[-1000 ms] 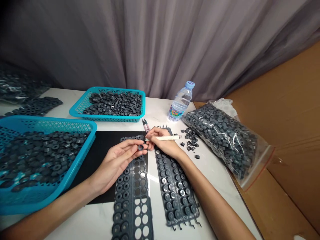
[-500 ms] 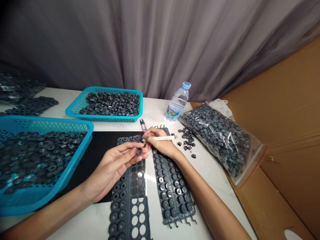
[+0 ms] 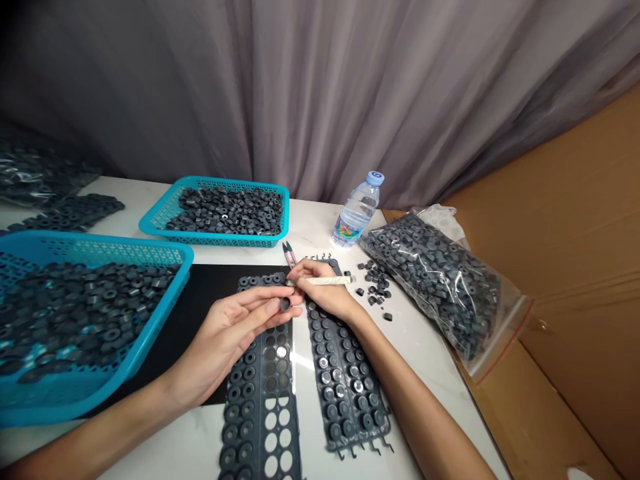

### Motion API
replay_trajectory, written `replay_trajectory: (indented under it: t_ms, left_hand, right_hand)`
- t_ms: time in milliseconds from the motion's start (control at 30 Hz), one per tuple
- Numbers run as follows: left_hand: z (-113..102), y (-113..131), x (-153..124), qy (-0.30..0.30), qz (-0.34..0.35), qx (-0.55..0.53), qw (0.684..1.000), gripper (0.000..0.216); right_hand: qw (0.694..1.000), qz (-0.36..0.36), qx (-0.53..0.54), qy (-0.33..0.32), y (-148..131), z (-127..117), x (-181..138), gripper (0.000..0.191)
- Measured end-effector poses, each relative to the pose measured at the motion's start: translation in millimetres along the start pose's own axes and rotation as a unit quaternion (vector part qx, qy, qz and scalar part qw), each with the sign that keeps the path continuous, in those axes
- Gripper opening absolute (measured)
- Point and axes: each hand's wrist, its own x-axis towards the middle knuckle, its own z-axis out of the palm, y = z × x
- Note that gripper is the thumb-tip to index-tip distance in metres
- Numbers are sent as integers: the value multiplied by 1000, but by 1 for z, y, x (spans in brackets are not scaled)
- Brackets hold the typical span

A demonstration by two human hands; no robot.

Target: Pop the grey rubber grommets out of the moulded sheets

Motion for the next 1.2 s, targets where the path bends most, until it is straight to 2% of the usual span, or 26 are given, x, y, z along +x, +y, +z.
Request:
replay_trajectory:
  t_ms: [733,1200]
  left_hand:
    - [3,8,-2,-11,16,12,1000,21]
    - [6,13,-5,16,23,35,999,21]
  right_hand:
    - [1000,2,15,-4,-1,0,0,11]
    - [999,5,31,-7,-3,1,0,9]
